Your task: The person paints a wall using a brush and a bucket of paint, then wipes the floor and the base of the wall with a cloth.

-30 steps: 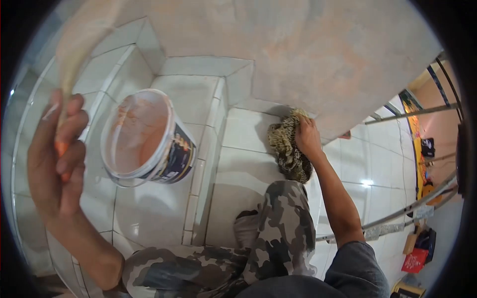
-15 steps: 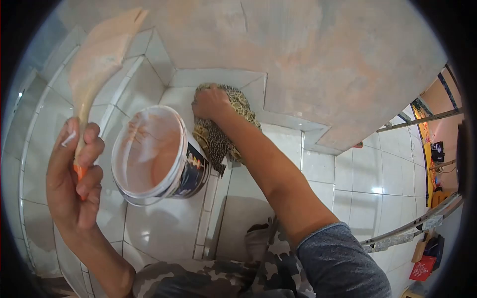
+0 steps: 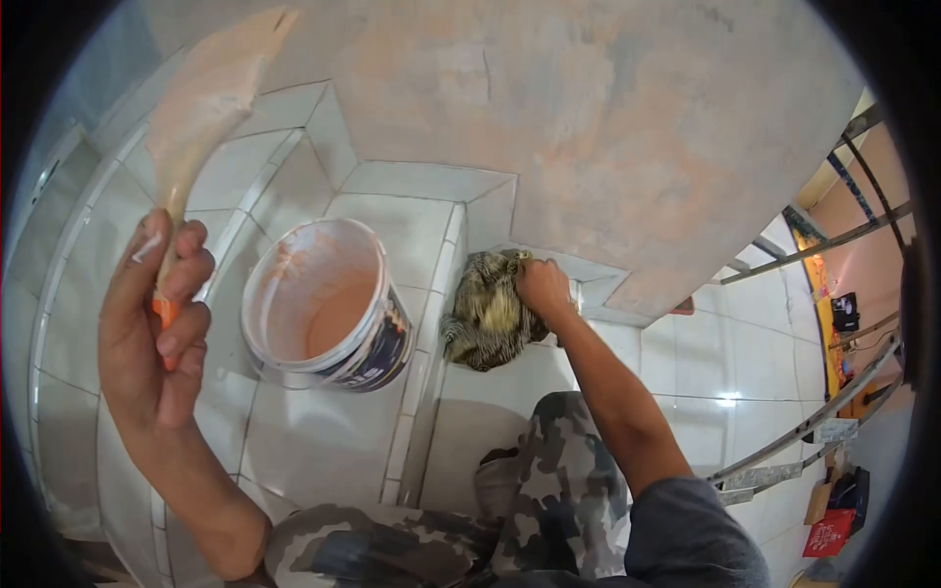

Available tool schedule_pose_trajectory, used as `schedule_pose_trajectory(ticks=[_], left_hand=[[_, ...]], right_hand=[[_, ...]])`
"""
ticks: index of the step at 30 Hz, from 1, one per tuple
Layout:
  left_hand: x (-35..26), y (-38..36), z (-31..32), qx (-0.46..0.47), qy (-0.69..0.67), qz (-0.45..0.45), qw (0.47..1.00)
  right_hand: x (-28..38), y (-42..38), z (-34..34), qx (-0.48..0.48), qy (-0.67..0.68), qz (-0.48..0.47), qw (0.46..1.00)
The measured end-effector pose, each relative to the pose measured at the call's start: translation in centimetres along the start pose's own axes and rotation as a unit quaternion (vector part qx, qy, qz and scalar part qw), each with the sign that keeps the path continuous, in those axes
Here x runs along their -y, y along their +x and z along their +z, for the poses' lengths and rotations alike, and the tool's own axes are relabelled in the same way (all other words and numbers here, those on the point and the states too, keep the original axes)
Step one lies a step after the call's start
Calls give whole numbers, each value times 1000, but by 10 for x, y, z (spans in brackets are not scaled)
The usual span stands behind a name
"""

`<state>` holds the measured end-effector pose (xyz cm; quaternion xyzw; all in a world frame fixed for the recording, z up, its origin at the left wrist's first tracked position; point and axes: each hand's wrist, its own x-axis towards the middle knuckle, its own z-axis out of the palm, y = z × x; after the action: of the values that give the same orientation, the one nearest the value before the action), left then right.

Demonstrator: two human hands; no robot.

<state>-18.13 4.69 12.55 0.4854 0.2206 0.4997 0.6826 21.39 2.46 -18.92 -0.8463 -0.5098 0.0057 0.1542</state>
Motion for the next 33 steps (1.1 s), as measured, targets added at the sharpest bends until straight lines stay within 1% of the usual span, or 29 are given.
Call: schedule_pose_trajectory(ticks=[1, 2, 3, 4, 5, 6, 7, 9, 10, 11, 12, 13, 14, 15, 16, 18, 19, 20, 22, 23, 24, 26, 27, 28, 29, 30, 31, 32, 33], left_hand=[[2, 3, -3, 0, -8, -4, 1000], [2, 7, -5, 6, -18, -9, 1000], [3, 11, -5, 14, -23, -16, 1000], [6, 12, -2, 19, -17, -24, 999], [9, 10, 0, 1, -19, -15, 1000], [12, 8, 3, -17, -22, -3, 1000], [13, 7, 3, -11, -27, 5, 1000], [14, 6, 3, -29, -5, 23, 999], [15, 6, 1, -32, 15, 36, 999], [17, 8, 0, -38, -5, 36, 999], [14, 9, -3, -38, 0, 32, 999], [9, 10, -6, -21, 14, 11, 1000], [6, 9, -9, -7, 27, -15, 1000], [12, 11, -13, -32, 18, 24, 999], [13, 12, -13, -33, 16, 22, 999], [13, 11, -15, -27, 1, 28, 999], [13, 11, -18, -23, -2, 32, 999], [12, 11, -17, -20, -5, 34, 999], [13, 11, -13, -19, 2, 30, 999], [12, 12, -13, -44, 32, 26, 998], [10, 14, -21, -36, 28, 13, 999], [5, 14, -41, 62, 25, -21, 998], [7, 14, -42, 44, 21, -1, 999], [7, 14, -44, 51, 15, -1, 999], [6, 13, -46, 42, 14, 16, 999], [4, 13, -48, 32, 15, 33, 999], [1, 12, -49, 40, 15, 13, 999], [-2, 12, -49, 43, 17, 11, 999], [-4, 12, -48, 79, 22, -12, 997]], right_hand=[[-7, -1, -2, 3, -8, 3, 1000], [-12, -6, 0, -97, 27, -53, 994], [-11, -14, 0, -195, 66, -105, 973], [0, -12, -10, -204, 57, -128, 969], [12, -1, -20, -216, 47, -153, 963], [20, 16, -14, -270, 14, -196, 943], [28, 33, -8, -321, -21, -239, 916], [49, 49, -19, -311, -88, -280, 904], [54, 59, -14, -306, -139, -261, 905], [56, 67, -9, -300, -189, -241, 904], [54, 69, -4, -300, -199, -239, 902], [52, 70, 2, -299, -210, -239, 900], [53, 67, 10, -287, -217, -218, 907], [54, 62, 16, -286, -202, -206, 914], [53, 57, 25, -284, -204, -207, 914], [55, 43, 33, -158, -142, -144, 967], [54, 36, 31, -145, -108, -141, 973], [53, 38, 28, -148, -111, -141, 973], [54, 35, 10, -240, -161, -211, 934], [53, 35, 10, -230, -164, -202, 938], [54, 45, 7, -212, -168, -180, 946], [50, 47, 11, -197, -183, -144, 952], [48, 45, 24, -152, -192, -161, 956], [42, 44, 37, -106, -199, -181, 957], [35, 41, 54, -104, -199, -175, 958], [30, 38, 64, -66, -202, -183, 960], [25, 37, 73, -28, -203, -192, 960], [20, 39, 81, -28, -202, -189, 961], [16, 40, 81, 54, -190, -180, 964]])
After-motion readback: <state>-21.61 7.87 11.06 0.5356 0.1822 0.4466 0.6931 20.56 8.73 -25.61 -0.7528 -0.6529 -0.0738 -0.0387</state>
